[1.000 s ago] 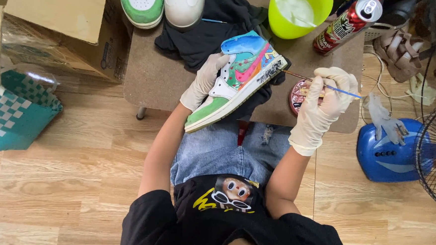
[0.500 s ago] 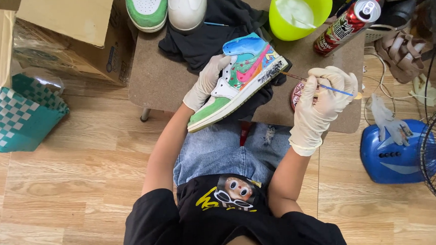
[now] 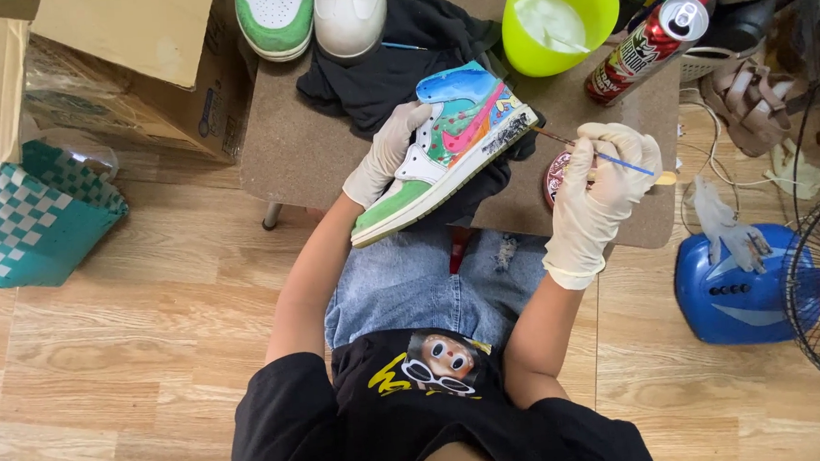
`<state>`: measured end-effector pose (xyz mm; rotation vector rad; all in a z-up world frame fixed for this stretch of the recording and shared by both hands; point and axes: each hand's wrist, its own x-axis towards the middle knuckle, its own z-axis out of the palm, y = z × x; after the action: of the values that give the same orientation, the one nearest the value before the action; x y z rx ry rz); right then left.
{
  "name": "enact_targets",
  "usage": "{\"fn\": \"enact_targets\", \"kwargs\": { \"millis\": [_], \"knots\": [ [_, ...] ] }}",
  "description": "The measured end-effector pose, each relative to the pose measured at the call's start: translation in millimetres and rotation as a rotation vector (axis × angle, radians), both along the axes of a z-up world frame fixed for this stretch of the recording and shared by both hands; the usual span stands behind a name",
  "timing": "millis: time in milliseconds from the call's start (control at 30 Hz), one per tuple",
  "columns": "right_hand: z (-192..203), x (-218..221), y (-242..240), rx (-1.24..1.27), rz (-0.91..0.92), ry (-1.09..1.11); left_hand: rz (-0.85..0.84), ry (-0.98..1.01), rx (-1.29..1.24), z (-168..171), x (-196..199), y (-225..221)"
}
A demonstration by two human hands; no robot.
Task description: A person is using a small brush to apply pink paint to a custom-designed sneaker on a workbench.
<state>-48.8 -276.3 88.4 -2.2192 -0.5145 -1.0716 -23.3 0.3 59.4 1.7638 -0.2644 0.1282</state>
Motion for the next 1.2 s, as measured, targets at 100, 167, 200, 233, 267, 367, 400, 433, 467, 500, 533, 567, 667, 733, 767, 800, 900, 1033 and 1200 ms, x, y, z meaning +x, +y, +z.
{"fn": "enact_targets", "kwargs": {
  "millis": [100,167,200,233,267,367,400,433,467,500,533,567,667,733,767,800,900,1033,1200],
  "knots": [
    [-4,5,-6,0.036,0.062,0.013,-0.017,0.006,-0.031,-18,7,4],
    [-11,6,-11,0.029,0.042,0.004,-0.010,-0.069,0.090,-53,9,6],
    [-14,6,-16,0.014,0.020,-0.004,-0.005,-0.144,0.203,-72,10,5],
    [-7,3,-11,0.015,0.020,-0.005,-0.005,-0.144,0.204,-64,6,8],
    [0,0,-7,0.038,0.054,0.034,-0.009,-0.156,0.224,-57,2,10],
    [9,-4,-1,0.084,0.107,0.096,-0.029,-0.126,0.186,-41,4,9],
    [10,-6,0,0.108,0.130,0.124,-0.041,-0.078,0.129,-37,5,7],
    [9,-7,-3,0.104,0.132,0.126,-0.040,-0.077,0.125,-48,7,7],
    [9,-7,-6,0.102,0.119,0.135,-0.027,-0.119,0.193,-59,9,7],
    [8,-8,-8,0.101,0.106,0.145,-0.014,-0.160,0.261,-69,11,8],
    [8,-9,-8,0.099,0.106,0.145,-0.014,-0.160,0.259,-56,10,6],
    [8,-10,-9,0.089,0.094,0.154,-0.024,-0.137,0.180,-42,9,5],
    [7,-16,-10,0.085,0.096,0.173,-0.001,-0.131,0.182,-88,19,3],
    [8,-17,-11,0.090,0.113,0.177,0.034,-0.152,0.264,-125,30,3],
    [10,-18,-12,0.101,0.137,0.183,0.028,-0.140,0.244,-132,35,4],
    [11,-18,-12,0.111,0.160,0.189,0.021,-0.129,0.224,-139,41,4],
    [23,-28,-2,0.157,0.179,0.220,0.015,-0.125,0.199,-136,36,12],
    [24,-27,-4,0.230,0.210,0.280,0.018,-0.137,0.243,-150,52,12],
    [12,-18,-8,0.215,0.144,0.212,0.022,-0.094,0.177,-197,71,4]
  ]
}}
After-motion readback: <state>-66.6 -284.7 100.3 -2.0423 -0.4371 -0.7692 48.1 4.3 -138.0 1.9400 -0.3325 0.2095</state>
